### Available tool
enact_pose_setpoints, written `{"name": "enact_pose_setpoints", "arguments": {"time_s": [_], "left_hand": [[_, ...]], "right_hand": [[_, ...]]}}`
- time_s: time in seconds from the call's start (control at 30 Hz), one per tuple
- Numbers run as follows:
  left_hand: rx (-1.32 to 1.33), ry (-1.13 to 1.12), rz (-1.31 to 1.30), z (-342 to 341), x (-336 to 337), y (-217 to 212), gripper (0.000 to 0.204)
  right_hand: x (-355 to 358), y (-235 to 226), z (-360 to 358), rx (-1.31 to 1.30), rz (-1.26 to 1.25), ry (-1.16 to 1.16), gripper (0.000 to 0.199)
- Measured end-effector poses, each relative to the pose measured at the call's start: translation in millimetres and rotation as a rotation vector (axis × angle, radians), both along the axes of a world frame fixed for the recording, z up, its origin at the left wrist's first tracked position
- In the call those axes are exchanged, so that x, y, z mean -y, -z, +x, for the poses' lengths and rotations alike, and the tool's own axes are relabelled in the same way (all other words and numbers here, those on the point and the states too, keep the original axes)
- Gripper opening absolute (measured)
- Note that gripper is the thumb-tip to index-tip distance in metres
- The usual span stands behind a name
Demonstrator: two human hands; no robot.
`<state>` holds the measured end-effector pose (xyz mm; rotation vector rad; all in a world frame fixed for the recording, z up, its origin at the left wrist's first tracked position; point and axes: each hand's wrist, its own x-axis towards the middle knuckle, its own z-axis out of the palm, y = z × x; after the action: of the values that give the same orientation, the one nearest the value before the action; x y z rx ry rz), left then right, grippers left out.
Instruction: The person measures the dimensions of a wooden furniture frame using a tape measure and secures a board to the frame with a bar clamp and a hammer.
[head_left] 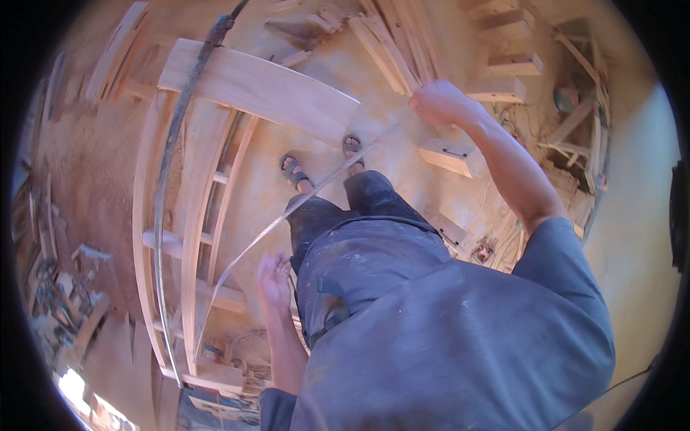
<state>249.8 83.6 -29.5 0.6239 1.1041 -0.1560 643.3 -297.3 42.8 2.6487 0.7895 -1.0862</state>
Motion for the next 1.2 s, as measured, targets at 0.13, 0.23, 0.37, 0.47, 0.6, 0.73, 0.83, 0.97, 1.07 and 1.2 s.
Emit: {"name": "enact_pose_setpoints", "arguments": {"time_s": [0.13,0.23,0.37,0.47,0.6,0.73,0.83,0.97,1.07,1.2], "left_hand": [[0.014,-0.203,-0.033,33,34,16,0.052],[-0.079,-0.247,-0.063,48,70,34,0.054],[-0.122,-0.303,-0.138,78,133,14,0.029],[-0.014,-0.214,-0.199,70,161,24,0.044],[-0.047,-0.079,-0.136,88,182,4,0.039],[-0.024,0.176,-0.036,119,192,-17,0.041],[0.004,0.398,0.063,150,200,-30,0.045],[0.103,0.676,0.11,170,207,-30,0.044],[0.156,0.941,0.162,183,209,-36,0.041],[0.226,1.011,0.186,194,209,-54,0.039]], "right_hand": [[9,4,2,-0.089,0.116,-0.074,0.018],[31,19,-6,-0.063,0.137,-0.065,0.018],[64,41,-13,-0.042,-0.043,-0.224,0.018],[86,50,-10,-0.011,-0.114,-0.277,0.018],[125,70,7,-0.024,-0.185,-0.207,0.018],[131,71,22,-0.075,-0.286,-0.268,0.019],[129,60,31,-0.064,-0.225,-0.258,0.019],[139,44,42,-0.06,-0.323,-0.286,0.02],[160,31,53,-0.035,-0.375,-0.262,0.02],[213,27,74,0.075,-0.337,-0.122,0.019]]}}
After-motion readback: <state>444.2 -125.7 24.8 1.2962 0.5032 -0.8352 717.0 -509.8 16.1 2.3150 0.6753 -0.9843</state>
